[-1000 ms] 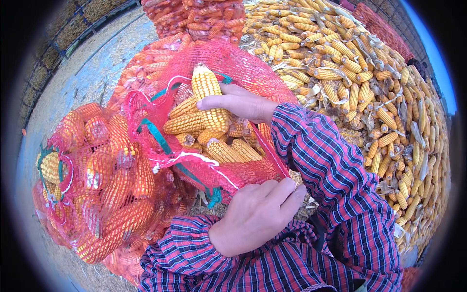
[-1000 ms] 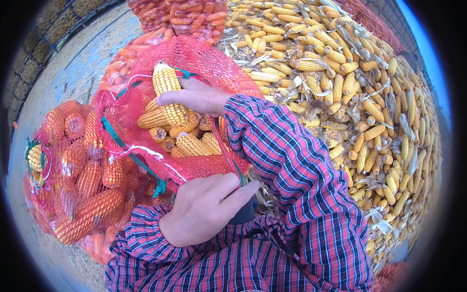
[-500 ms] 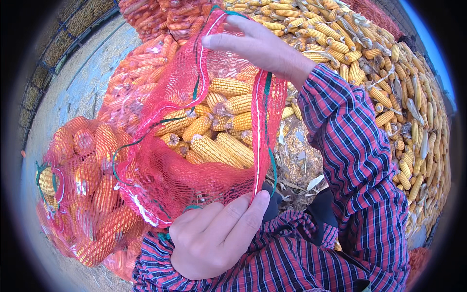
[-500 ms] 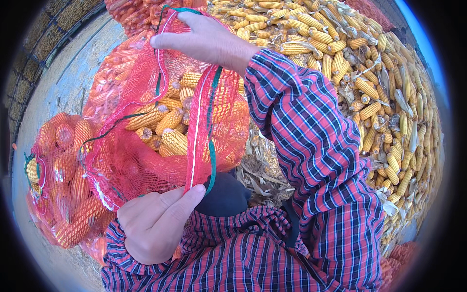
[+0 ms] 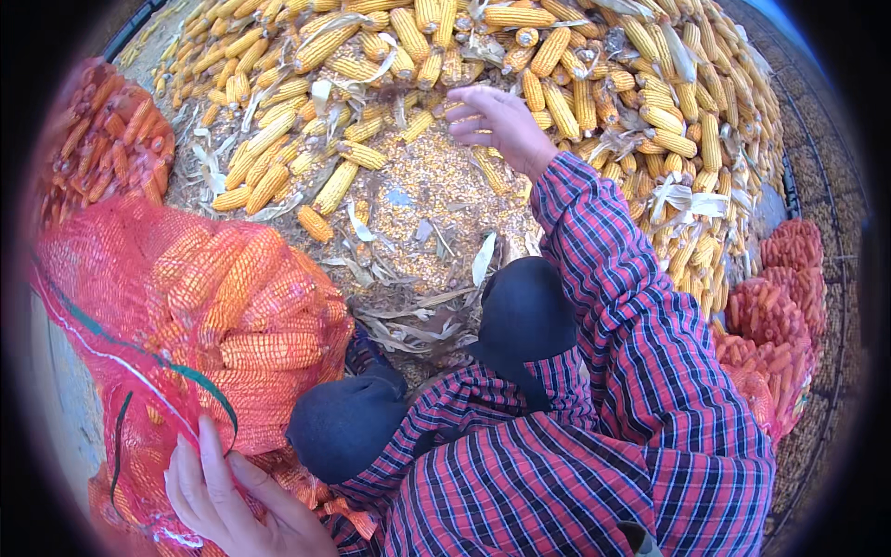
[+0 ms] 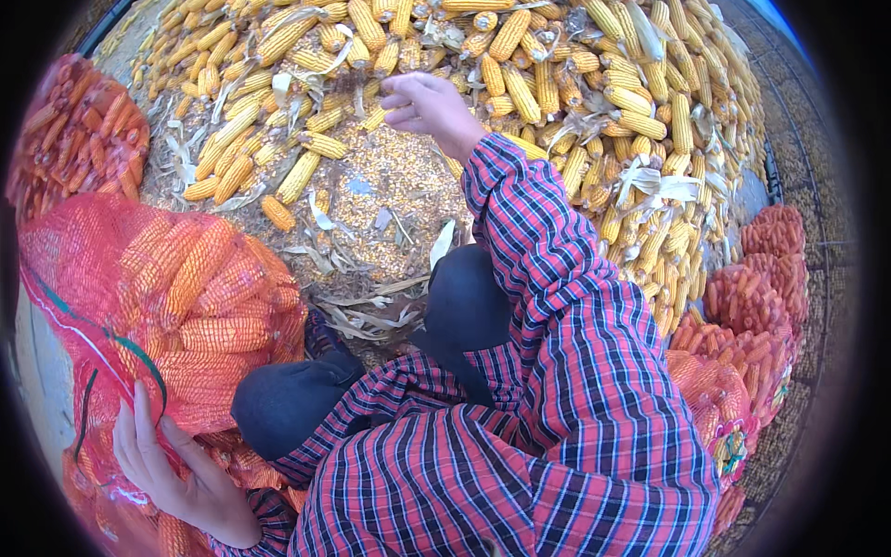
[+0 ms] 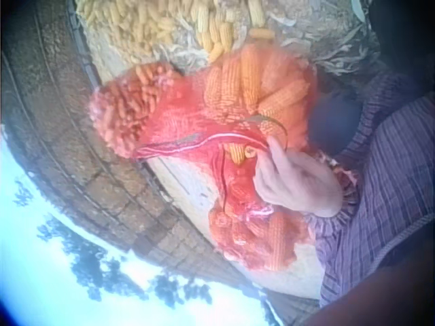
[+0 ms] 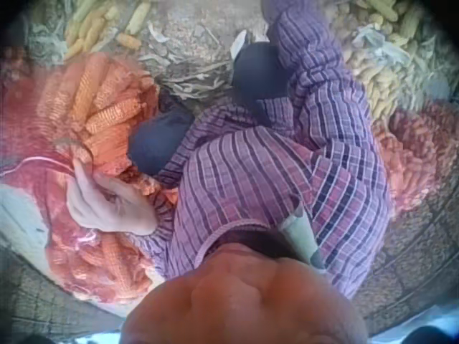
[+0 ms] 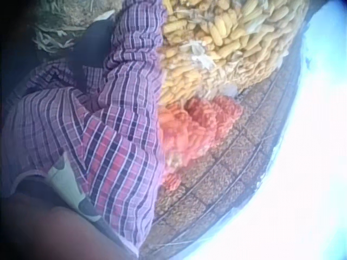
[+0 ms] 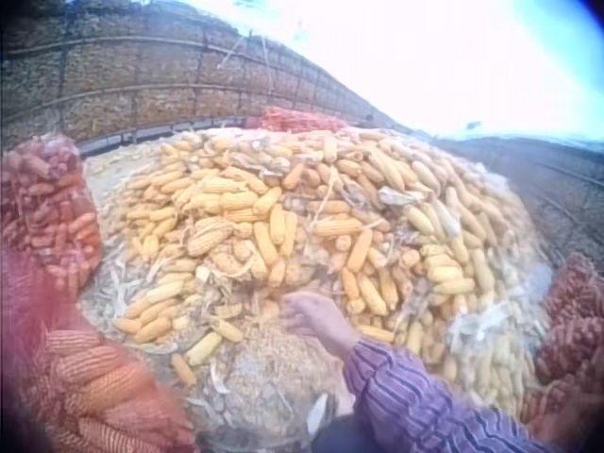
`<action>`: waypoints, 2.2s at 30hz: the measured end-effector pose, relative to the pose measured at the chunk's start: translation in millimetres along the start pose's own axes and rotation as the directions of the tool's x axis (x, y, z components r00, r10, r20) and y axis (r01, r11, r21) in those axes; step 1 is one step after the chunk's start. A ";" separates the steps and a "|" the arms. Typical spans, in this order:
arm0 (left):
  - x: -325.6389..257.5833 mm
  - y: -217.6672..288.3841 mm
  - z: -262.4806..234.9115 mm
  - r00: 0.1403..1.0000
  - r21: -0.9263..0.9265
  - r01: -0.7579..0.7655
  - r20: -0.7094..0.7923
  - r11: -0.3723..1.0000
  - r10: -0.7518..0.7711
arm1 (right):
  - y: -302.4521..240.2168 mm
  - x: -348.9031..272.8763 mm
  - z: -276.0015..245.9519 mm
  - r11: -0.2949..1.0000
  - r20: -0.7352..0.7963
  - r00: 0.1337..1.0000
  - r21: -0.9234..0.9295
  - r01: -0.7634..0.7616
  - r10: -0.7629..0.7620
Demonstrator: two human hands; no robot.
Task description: The person repeatedly picks dried corn cobs from a large pile on the floor and places them into a red mesh bag. They continue filling the bag by hand, occasionally adjusting the bag's position, until it is full.
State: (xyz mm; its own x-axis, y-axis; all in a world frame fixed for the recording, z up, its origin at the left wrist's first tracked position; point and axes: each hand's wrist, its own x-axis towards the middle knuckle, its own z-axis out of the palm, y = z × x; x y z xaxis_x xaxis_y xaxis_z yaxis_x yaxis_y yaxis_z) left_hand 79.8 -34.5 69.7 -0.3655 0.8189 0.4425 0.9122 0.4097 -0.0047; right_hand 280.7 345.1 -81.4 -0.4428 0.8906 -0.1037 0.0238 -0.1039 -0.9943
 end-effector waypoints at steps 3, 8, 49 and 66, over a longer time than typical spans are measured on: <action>-2.2 8.5 51.7 0.996 0.083 0.069 0.056 0.994 -0.073 | 129.2 -52.6 -92.1 0.673 -0.372 0.730 -0.294 -0.679 0.573; 15.2 21.0 103.0 0.991 0.066 0.094 0.087 0.993 -0.100 | 231.8 -108.1 -192.2 0.422 -0.663 0.730 -0.622 -0.660 0.165; 62.4 74.2 129.3 0.966 -0.139 0.162 0.226 0.977 -0.128 | 177.5 -13.7 -157.2 0.595 0.143 0.876 -0.782 -0.184 0.460; -20.5 28.7 27.1 0.916 -0.510 0.368 0.341 0.778 -0.210 | -104.0 -52.4 268.8 0.946 0.956 0.242 -0.087 -0.313 0.168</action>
State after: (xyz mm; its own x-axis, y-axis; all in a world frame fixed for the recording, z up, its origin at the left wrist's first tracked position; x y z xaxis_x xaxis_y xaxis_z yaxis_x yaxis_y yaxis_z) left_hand 108.4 -28.6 36.2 -0.5898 0.8012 0.1010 0.6692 0.4149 0.6164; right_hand 60.5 190.3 34.0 -0.9598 -0.2247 -0.1683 0.2389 -0.3388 -0.9100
